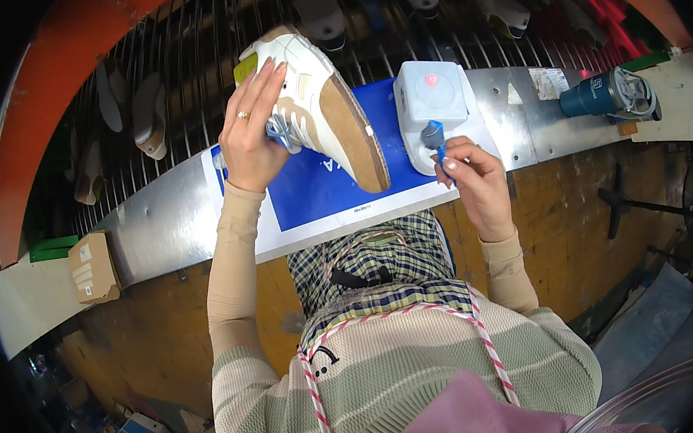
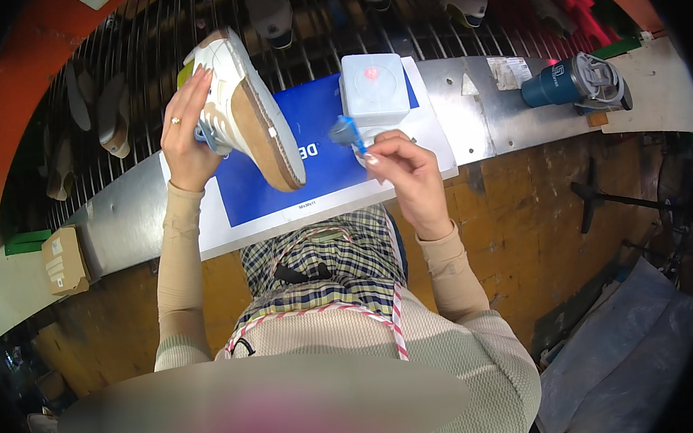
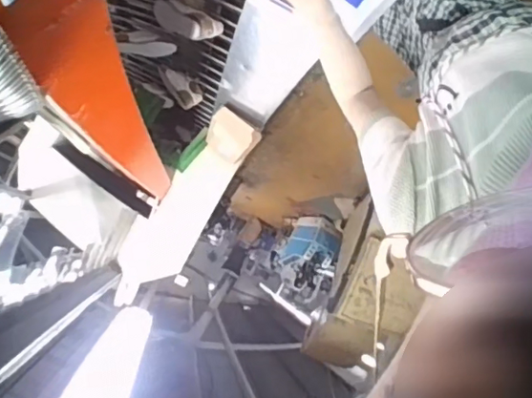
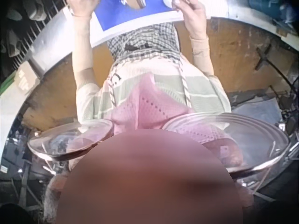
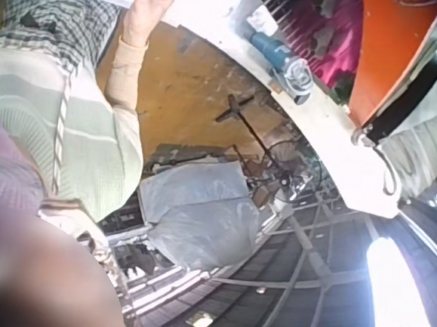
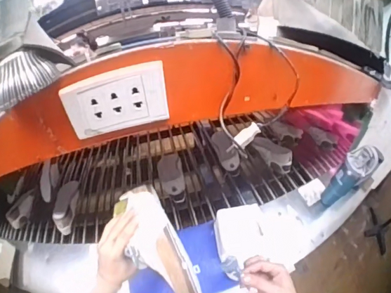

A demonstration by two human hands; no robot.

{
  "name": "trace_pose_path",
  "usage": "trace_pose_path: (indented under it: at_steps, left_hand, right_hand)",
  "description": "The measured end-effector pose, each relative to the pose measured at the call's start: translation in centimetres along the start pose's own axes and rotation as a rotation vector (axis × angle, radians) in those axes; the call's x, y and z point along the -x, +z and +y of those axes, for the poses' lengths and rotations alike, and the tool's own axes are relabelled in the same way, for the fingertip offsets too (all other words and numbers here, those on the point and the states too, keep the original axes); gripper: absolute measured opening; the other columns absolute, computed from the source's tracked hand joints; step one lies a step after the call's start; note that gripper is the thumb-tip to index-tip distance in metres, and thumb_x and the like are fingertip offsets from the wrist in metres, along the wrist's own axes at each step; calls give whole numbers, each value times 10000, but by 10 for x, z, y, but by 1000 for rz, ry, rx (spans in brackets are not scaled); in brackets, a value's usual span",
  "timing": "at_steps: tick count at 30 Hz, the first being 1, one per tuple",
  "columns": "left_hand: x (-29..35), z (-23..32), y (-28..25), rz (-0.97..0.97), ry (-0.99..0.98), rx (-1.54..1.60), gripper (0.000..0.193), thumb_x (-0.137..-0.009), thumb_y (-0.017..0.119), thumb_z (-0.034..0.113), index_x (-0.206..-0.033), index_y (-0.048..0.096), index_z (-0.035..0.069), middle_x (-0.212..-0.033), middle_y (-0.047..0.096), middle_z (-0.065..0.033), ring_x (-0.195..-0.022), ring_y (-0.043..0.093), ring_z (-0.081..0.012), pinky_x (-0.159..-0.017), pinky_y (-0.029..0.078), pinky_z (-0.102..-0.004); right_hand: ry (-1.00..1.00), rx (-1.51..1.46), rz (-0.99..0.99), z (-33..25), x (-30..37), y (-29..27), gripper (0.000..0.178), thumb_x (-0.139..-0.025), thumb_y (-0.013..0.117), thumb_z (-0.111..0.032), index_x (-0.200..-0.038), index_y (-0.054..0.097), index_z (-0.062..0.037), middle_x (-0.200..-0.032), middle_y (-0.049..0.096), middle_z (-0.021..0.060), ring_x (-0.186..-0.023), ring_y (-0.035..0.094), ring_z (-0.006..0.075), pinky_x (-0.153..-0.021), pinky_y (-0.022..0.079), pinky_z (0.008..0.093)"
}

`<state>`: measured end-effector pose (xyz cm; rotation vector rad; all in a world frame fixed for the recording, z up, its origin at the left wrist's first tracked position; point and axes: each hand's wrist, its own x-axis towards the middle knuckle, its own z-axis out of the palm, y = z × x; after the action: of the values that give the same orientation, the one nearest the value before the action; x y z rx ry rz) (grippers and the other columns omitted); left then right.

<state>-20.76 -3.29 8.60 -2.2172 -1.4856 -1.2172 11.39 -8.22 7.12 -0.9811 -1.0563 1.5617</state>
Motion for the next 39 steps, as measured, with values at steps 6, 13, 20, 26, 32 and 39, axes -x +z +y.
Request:
trace_pose_path:
  at_steps: [6, 13, 20, 26, 32, 39]
  left_hand:
    - [-6, -4, 1, 13, -8, 5, 720, -642, 810, 16, -1325, 630, 158, -1339, 634, -62, -1188, 615, -307, -1020, 503, -379]
    - [-3, -1, -9, -13, 14, -42, 710, -652, 816, 37, -1325, 633, 169, -1344, 632, -53, -1193, 608, -309, -1012, 508, -377]
    - [3, 7, -24, -56, 40, -69, 703, -657, 831, 76, -1322, 640, 198, -1357, 627, -35, -1198, 604, -312, -981, 530, -374]
    - [4, 12, -34, -76, 76, -82, 697, -658, 831, 81, -1317, 645, 209, -1350, 633, -29, -1188, 610, -317, -943, 553, -369]
    - [3, 16, -38, -92, 68, -63, 692, -661, 819, 57, -1314, 648, 205, -1336, 642, -26, -1172, 621, -308, -936, 555, -363]
    - [1, 17, -44, -143, -20, -10, 734, -629, 806, 7, -1320, 639, 188, -1317, 650, -39, -1150, 628, -301, -961, 539, -364]
  right_hand:
    - [-369, 412, 33, -28, -1, 38, 183, -795, 780, 22, -975, 749, 16, -995, 530, 50, -870, 540, 115, -738, 470, 237]
    - [-545, 614, 92, -34, -12, 46, 204, -766, 808, -9, -966, 766, -16, -939, 533, 55, -820, 538, 125, -680, 460, 241]
    - [-616, 699, 73, -43, -28, 53, 193, -764, 813, -17, -952, 765, -17, -925, 527, 56, -800, 541, 126, -674, 466, 243]
    - [-688, 770, 45, -48, -42, 55, 187, -759, 820, -23, -937, 765, -18, -931, 521, 58, -800, 553, 129, -679, 486, 243]
    - [-742, 788, 20, -55, -54, 51, 196, -733, 836, -45, -916, 771, -23, -907, 519, 54, -801, 553, 136, -677, 484, 244]
    - [-678, 728, -58, -55, -41, 43, 226, -707, 838, -38, -926, 781, -25, -888, 523, 45, -804, 540, 131, -673, 467, 248]
